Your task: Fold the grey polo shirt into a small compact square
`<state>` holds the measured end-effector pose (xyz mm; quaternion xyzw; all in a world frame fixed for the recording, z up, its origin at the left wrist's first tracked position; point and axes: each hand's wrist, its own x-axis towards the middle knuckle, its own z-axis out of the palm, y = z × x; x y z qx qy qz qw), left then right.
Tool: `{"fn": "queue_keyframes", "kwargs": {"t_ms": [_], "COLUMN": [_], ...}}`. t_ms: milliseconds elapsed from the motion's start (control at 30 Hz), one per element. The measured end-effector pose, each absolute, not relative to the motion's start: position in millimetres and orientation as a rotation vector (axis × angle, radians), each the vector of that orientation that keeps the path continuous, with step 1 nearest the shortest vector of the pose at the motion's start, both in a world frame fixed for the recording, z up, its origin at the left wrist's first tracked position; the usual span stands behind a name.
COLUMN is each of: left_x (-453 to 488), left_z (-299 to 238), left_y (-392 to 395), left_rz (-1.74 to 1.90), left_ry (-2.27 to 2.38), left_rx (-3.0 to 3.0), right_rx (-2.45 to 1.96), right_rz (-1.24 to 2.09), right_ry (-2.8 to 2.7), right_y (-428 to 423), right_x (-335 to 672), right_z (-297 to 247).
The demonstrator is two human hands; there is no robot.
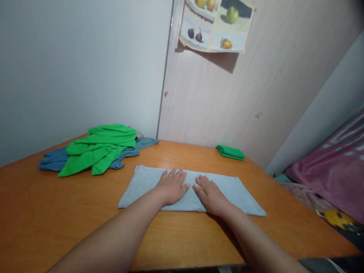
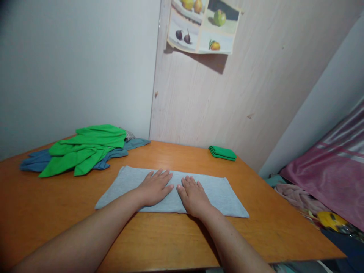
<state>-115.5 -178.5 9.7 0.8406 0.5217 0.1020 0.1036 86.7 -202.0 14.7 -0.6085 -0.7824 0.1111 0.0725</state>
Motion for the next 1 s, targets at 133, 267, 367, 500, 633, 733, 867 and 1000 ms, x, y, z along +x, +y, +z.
{"fn": "queue_keyframes", "kwargs": {"t_ms": [133, 267, 367, 500, 633, 733, 867, 1000], "left_x": [-118.0, -119.7, -120.1, -119.5, -118.8, -119.6, -123.2, -127.0], "left_z": [9.0, 8.6, 8.0, 8.0, 11.4, 15.9, 20.4, 20.9], "left_y": [-172.5, -167.0, -165.1, -163.7, -162.3, -162.4, -163.9, -162.7], "left_rz": [0.386, 0.466, 0.516, 0.574, 0.718, 0.926, 1.135, 1.168], "left_ry": [1.523, 1.506, 1.479, 1.452, 1.413, 1.324, 1.201, 1.194], "left_rx": [2.398, 2.291, 2.242, 2.18, 2.035, 1.851, 1.584, 1.407], "right_rx": [-1.813, -1.733, -1.732, -1.755, -1.782, -1.792, -1.721, -1.704], "right_rz": [0.361, 0.292, 0.27, 0.25, 0.312, 0.343, 0.307, 0.3], "right_ry": [-2.331, -2.431, -2.478, -2.482, -2.52, -2.537, -2.531, -2.573], "right_y": [-201.9, -210.0, -215.8, -216.7, -212.4, -207.4, -200.6, -197.6], "right_x": [72.6, 51.4, 42.8, 43.5, 46.0, 41.6, 27.6, 16.9], "right_z": [23.7, 27.8, 23.6, 18.5, 22.6, 29.9, 35.5, 28.1]}}
